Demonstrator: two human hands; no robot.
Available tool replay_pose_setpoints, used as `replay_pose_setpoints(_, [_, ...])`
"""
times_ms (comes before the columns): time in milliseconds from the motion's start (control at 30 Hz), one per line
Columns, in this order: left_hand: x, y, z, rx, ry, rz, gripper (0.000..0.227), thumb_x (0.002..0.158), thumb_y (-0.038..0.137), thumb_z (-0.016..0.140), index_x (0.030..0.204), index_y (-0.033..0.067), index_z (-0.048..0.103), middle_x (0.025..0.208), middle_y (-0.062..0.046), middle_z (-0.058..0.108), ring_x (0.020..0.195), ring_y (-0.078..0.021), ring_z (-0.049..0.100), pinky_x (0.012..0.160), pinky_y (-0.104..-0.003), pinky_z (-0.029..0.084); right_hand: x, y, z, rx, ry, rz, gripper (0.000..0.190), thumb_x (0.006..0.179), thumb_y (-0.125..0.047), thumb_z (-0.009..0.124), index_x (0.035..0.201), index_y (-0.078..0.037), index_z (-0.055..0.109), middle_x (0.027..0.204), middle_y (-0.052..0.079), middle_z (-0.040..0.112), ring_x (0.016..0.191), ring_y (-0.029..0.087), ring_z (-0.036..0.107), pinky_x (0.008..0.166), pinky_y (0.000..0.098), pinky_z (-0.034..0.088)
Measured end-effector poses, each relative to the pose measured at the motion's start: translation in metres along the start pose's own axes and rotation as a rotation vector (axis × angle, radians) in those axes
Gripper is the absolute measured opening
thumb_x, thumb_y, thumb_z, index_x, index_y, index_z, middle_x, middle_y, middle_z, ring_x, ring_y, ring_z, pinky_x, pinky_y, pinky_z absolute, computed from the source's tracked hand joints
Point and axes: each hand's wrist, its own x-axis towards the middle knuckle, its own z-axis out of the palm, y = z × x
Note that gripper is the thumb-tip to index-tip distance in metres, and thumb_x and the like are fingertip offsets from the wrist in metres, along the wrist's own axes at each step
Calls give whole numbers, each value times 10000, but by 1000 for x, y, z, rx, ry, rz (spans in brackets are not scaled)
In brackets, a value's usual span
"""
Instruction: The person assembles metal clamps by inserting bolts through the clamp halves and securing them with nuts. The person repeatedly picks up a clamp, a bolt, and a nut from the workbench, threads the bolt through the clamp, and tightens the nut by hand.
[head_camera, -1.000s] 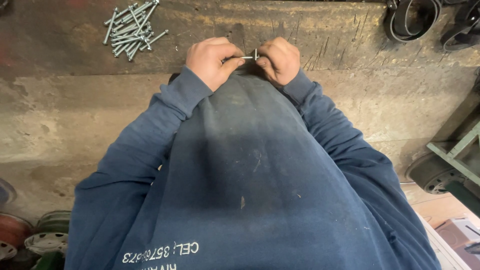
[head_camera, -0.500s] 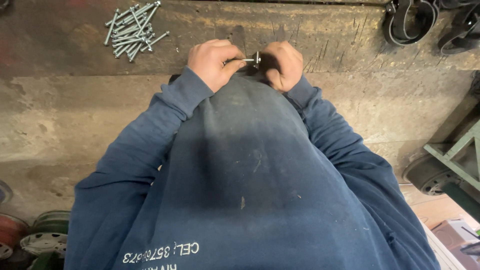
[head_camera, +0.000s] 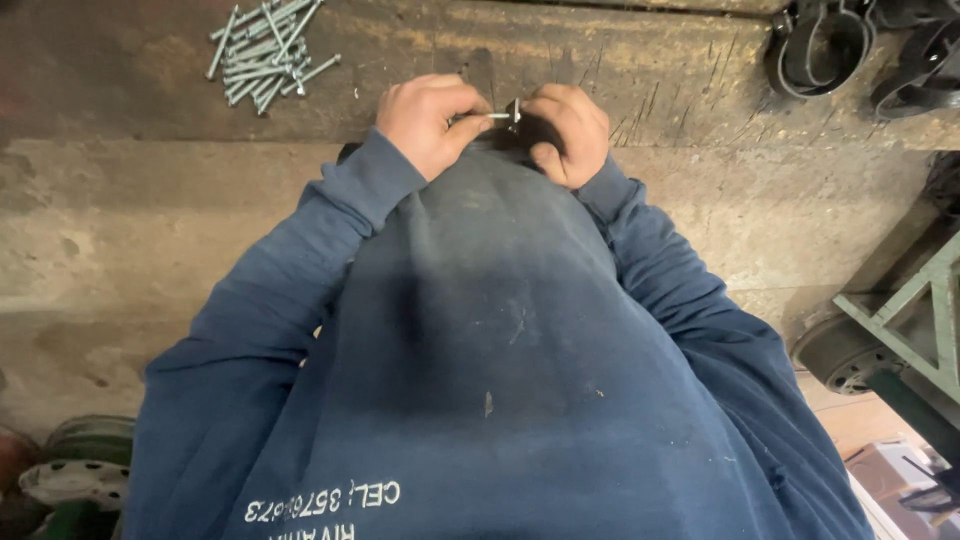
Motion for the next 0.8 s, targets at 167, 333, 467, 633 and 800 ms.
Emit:
replay_pose_setpoints(167, [-1, -2, 1, -54, 6, -21, 130, 945, 241, 771, 975, 115, 768, 871, -61, 690, 837, -286, 681, 709, -428, 526, 11, -17, -4, -55, -47, 81, 397, 1065, -369, 593, 1215, -9, 668, 1229, 193, 673, 1067, 383, 686, 920, 444, 571])
replay_pose_setpoints(333, [-2, 0, -1, -42, 0, -10, 150, 949, 256, 781, 965, 107, 772, 871, -68, 694, 840, -304, 672, 692, -437, 507, 5, -9, 4, 36, 30, 63, 238, 1002, -161, 713, 1177, -9, 658, 1167, 179, 686, 1013, 351, 720, 886, 413, 595])
replay_pose_setpoints(467, [-2, -4, 0, -62, -6, -31, 162, 946, 265, 776, 968, 105, 774, 870, -64, 697, 822, -286, 677, 686, -424, 510, 10, -15, 0, 36, 0, 76, 287, 930, -100, 776, 1184, -21, 668, 1127, 171, 703, 997, 338, 728, 875, 401, 595])
replay_pose_setpoints(633, [-2, -1, -4, -77, -33, -49, 154, 947, 250, 779, 1016, 112, 778, 906, -75, 715, 855, -290, 689, 719, -415, 532, 5, -3, 11, 101, 8, 92, 423, 935, -177, 823, 1255, 5, 614, 1132, 185, 705, 1000, 329, 734, 875, 390, 593])
replay_pose_setpoints(800, [-16, -6, -12, -362, 10, -76, 603, 888, 168, 778, 1413, 31, 515, 1101, -110, 739, 1012, -234, 718, 889, -365, 575, -8, 8, 22, 67, -19, 239, 427, 937, -170, 877, 1251, -14, 634, 1060, 174, 751, 954, 305, 769, 844, 369, 610])
